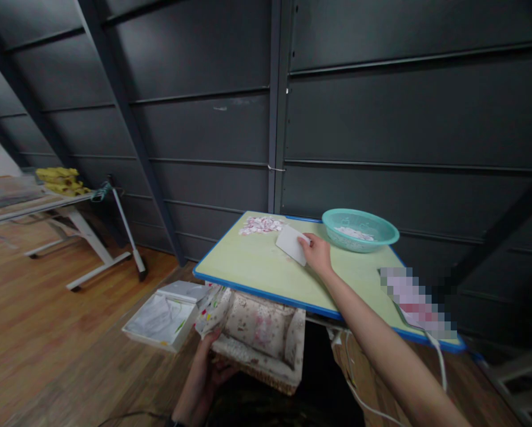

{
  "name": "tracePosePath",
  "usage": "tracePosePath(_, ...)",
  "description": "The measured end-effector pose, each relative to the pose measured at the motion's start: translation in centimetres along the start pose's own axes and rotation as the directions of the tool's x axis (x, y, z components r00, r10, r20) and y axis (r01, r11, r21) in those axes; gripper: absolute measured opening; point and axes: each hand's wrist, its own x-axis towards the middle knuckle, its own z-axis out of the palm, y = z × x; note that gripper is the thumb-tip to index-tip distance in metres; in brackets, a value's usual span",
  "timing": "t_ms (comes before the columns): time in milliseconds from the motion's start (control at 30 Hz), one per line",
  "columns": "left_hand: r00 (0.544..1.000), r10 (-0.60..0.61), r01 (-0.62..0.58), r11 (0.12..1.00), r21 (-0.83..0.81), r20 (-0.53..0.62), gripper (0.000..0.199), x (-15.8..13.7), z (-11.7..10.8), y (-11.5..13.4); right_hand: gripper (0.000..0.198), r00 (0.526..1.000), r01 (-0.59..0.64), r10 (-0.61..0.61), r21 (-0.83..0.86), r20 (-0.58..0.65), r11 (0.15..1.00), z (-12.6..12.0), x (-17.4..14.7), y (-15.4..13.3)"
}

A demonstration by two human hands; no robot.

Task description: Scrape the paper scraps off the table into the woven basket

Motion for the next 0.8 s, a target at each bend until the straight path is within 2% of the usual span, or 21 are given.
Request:
tracePosePath(100, 1.0, -0.004, 0.004, 1.0, -0.001, 0.004, 0.04, 0.2, -0.1, -0.1, 0.038, 0.999, -0.021, 0.017, 0.084, 0.051, 0.996, -0.1, 0.0, 0.2)
tracePosePath(167, 1.0, 0.002, -0.002, 1.0, 0.004, 0.015, 0.043, 0.3, -0.3, -0.2, 0.04, 0.999, -0.041, 0.037, 0.113, 0.038, 0.993, -0.3, 0.1, 0.3)
tracePosePath(333, 0.999, -0.008, 0.008, 1.0, -0.003, 0.035, 0.055, 0.6, -0.6, -0.4, 0.042, 0.996, -0.077, 0.079, 0.034, -0.049, 0.996, -1.2, -0.1, 0.4)
tracePosePath(500, 1.0, 0.0, 0.0, 1.0, -0.019, 0.022, 0.051, 0.4, -0.3, -0.3, 0.039, 0.993, -0.109, 0.106, 0.045, 0.045, 0.993, -1.2, -0.5, 0.6)
tracePosePath(667, 1.0, 0.006, -0.005, 1.0, -0.017, 0.023, 0.048, 0.2, -0.3, -0.2, 0.036, 0.982, -0.189, 0.189, 0.015, -0.005, 0.982, -1.4, -0.5, 0.7)
tracePosePath(800, 0.998, -0.015, 0.017, 0.999, -0.048, 0.059, 0.052, 0.3, -0.7, -0.3, 0.027, 0.978, -0.194, 0.196, -0.035, 0.075, 0.98, -1.0, -0.7, 0.4)
